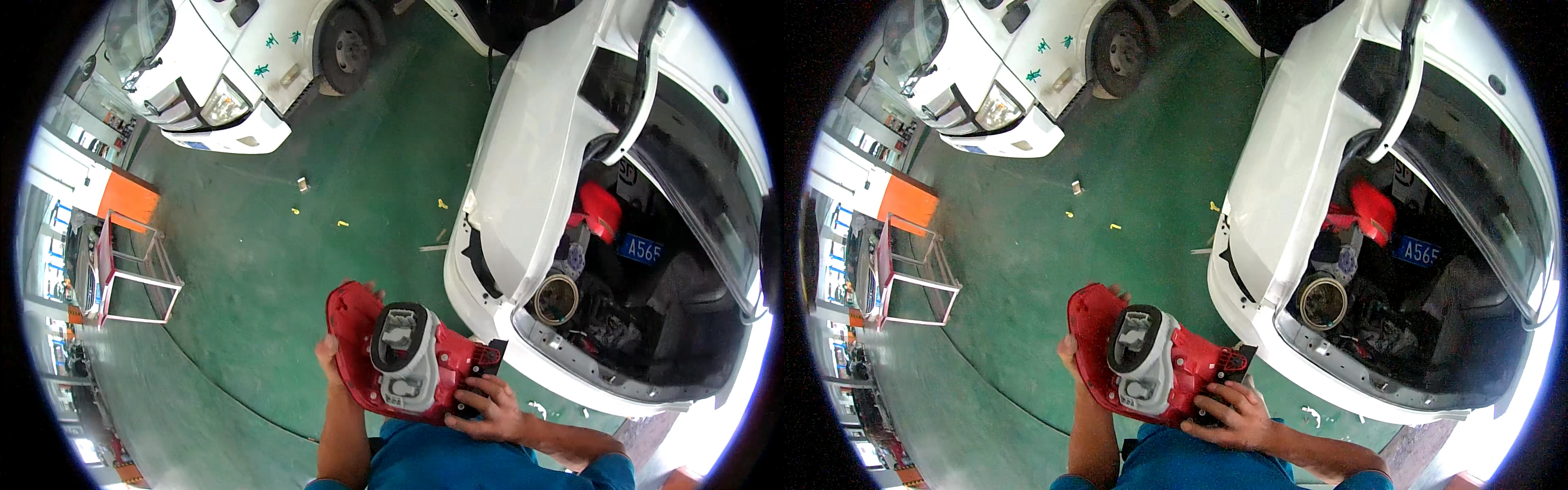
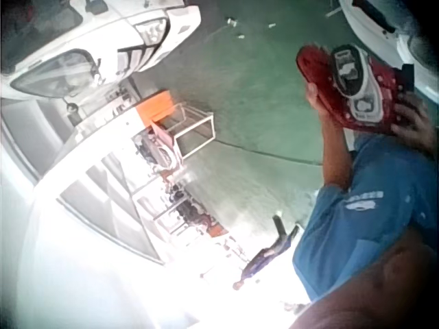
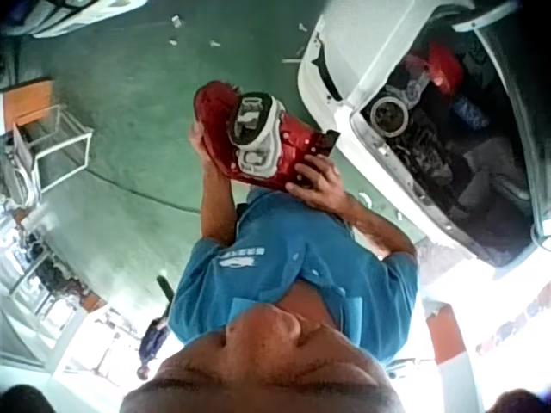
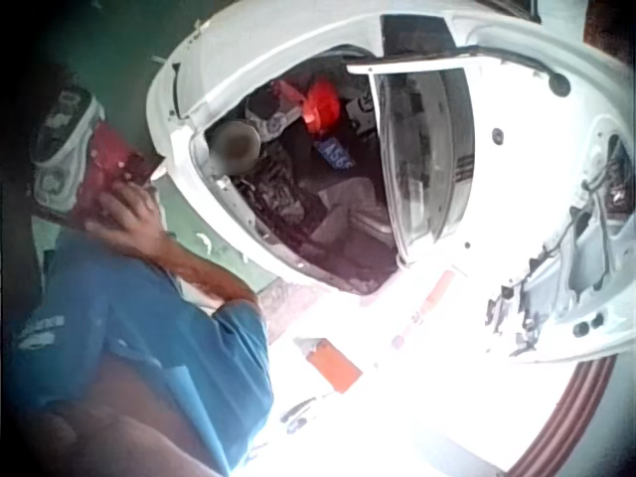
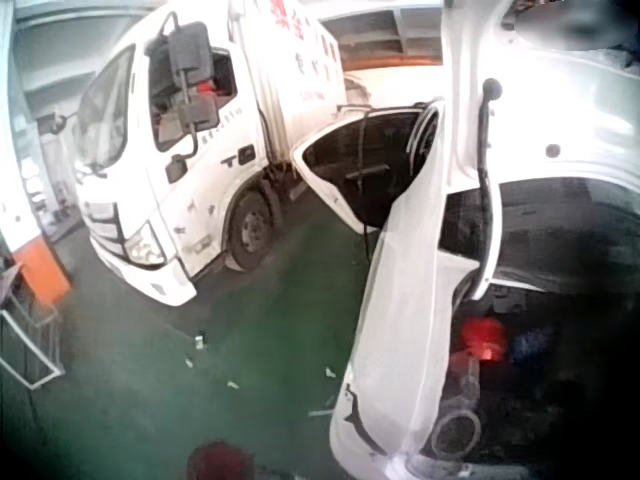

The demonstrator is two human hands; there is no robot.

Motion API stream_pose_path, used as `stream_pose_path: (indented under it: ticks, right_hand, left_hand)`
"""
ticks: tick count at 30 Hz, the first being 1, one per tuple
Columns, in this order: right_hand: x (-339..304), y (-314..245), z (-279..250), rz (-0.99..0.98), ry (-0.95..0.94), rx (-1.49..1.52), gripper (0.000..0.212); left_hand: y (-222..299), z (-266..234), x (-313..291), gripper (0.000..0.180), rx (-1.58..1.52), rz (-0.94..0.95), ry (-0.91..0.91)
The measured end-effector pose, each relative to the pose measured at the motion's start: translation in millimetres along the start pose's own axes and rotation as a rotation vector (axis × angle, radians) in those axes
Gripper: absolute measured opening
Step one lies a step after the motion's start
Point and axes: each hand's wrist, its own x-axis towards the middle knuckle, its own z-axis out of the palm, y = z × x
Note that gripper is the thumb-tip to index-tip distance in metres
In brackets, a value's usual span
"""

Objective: The person uses a screwdriver to remove fasteners from the rear bumper of a white car. They then pick up a red taillight assembly, align it with the opening, and press it into place to complete the installation.

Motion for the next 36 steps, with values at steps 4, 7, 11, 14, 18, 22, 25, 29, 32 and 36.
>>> stream_pose_path:
  ticks: [4,7,11,14,18,22,25,29,32,36]
  right_hand:
    - [13.5,2.2,1.5,-0.05,0.003,-0.076,0.055]
    - [35.1,1.2,8.9,-0.091,0.072,-0.138,0.056]
    - [62.3,-15.2,18.2,-0.122,0.088,-0.246,0.055]
    - [81.7,-24.9,27.8,-0.13,0.131,-0.295,0.058]
    - [97.2,-36.6,34.5,-0.105,0.128,-0.396,0.061]
    - [125.8,-59.3,27.5,-0.065,0.124,-0.336,0.062]
    - [156.4,-70.7,13.2,-0.04,0.107,-0.168,0.07]
    - [184.4,-84.4,-19.8,0.312,0.057,0.222,0.098]
    - [215.0,-64.3,-34.7,0.539,0.32,0.584,0.101]
    - [260.4,-42.7,-74.9,0.665,0.511,0.888,0.077]
  left_hand:
    - [23.4,15.9,10.5,0.115,-0.107,0.036,-0.073]
    - [44.5,25.2,18.9,0.116,-0.107,0.089,-0.088]
    - [79.9,29.0,27.6,0.122,-0.124,0.181,-0.154]
    - [104.5,30.9,33.6,0.127,-0.143,0.236,-0.225]
    - [132.9,38.4,40.2,0.134,-0.073,0.273,-0.254]
    - [149.6,26.0,51.0,0.127,0.026,0.264,-0.289]
    - [146.0,-19.4,78.9,0.106,-0.173,0.035,-0.26]
    - [125.2,-73.9,137.8,0.055,-0.392,-0.266,-0.53]
    - [119.0,-56.3,149.3,0.042,-0.141,-0.271,-0.311]
    - [135.0,-22.6,146.5,0.037,-0.237,-0.297,-0.321]
